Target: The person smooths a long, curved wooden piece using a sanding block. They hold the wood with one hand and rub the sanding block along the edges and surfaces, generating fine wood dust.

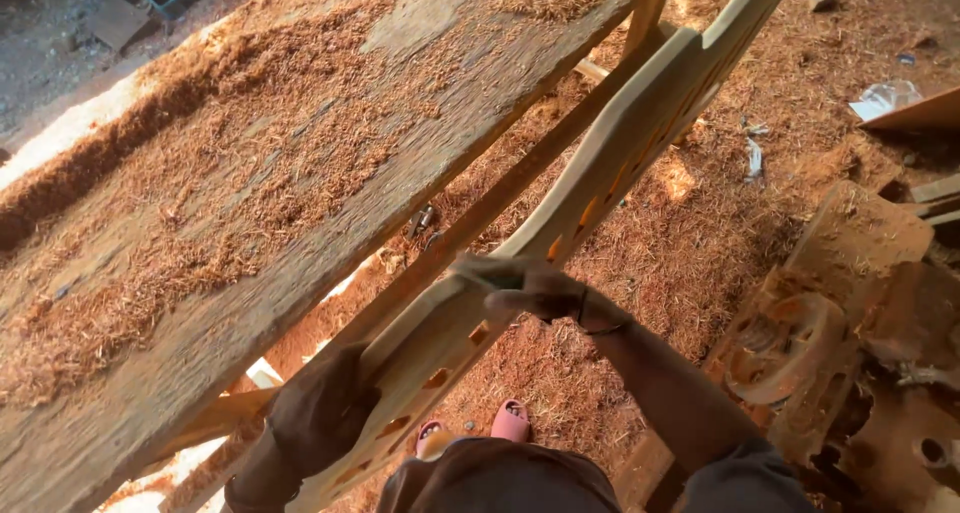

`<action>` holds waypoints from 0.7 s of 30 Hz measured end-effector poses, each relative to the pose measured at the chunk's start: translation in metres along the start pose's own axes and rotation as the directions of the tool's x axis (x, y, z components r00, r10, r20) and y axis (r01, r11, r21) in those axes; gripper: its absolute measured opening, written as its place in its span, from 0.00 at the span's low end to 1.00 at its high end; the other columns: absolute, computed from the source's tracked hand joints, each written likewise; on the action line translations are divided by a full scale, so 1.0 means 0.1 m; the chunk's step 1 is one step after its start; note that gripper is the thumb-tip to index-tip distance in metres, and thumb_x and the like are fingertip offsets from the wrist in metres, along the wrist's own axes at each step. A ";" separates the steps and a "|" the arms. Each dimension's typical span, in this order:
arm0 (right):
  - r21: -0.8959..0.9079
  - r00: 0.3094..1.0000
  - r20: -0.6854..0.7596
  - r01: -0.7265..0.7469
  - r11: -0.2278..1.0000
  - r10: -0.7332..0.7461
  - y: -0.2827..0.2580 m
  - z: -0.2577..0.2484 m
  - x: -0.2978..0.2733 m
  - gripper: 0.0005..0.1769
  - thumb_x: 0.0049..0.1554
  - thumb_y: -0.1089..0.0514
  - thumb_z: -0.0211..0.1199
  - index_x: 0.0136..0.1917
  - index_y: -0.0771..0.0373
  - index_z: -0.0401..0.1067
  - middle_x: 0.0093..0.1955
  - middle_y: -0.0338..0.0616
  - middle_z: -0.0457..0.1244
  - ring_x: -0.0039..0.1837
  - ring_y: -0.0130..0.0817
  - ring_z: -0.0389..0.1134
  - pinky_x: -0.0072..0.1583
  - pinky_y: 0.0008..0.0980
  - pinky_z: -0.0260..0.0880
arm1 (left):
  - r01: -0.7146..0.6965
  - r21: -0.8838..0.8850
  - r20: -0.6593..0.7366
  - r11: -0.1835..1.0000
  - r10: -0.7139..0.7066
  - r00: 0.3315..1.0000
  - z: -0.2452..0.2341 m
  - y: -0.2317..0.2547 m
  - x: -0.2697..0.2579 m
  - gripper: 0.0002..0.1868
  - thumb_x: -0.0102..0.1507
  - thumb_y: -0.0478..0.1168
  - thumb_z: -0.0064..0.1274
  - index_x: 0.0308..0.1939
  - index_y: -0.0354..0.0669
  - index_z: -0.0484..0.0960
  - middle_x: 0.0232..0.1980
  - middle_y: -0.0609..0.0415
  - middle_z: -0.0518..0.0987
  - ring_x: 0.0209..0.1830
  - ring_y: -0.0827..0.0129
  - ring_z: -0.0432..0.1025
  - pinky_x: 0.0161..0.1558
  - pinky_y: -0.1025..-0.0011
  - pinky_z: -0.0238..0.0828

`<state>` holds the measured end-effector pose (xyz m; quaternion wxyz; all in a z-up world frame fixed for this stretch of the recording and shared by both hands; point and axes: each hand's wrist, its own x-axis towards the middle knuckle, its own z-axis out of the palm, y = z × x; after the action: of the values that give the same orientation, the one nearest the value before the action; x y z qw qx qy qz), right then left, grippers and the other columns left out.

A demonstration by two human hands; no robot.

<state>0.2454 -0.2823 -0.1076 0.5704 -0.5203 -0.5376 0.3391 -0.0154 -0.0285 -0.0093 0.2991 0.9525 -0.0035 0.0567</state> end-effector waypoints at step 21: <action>-0.584 0.860 -0.288 -0.506 0.634 0.421 0.05 -0.44 -0.36 0.46 0.48 0.49 0.70 0.78 0.56 0.60 0.85 0.48 0.43 0.78 0.49 0.54 0.69 0.44 0.66 | 0.109 0.022 0.018 0.994 -0.110 0.994 0.01 0.06 -0.03 0.25 0.58 0.45 0.59 0.58 0.46 0.75 0.44 0.46 0.83 0.44 0.50 0.79 0.42 0.57 0.76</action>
<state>0.2818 -0.3251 -0.1166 0.2829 -0.8233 -0.4316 0.2365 -0.0189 -0.0341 -0.0073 0.2917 0.9549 0.0464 0.0310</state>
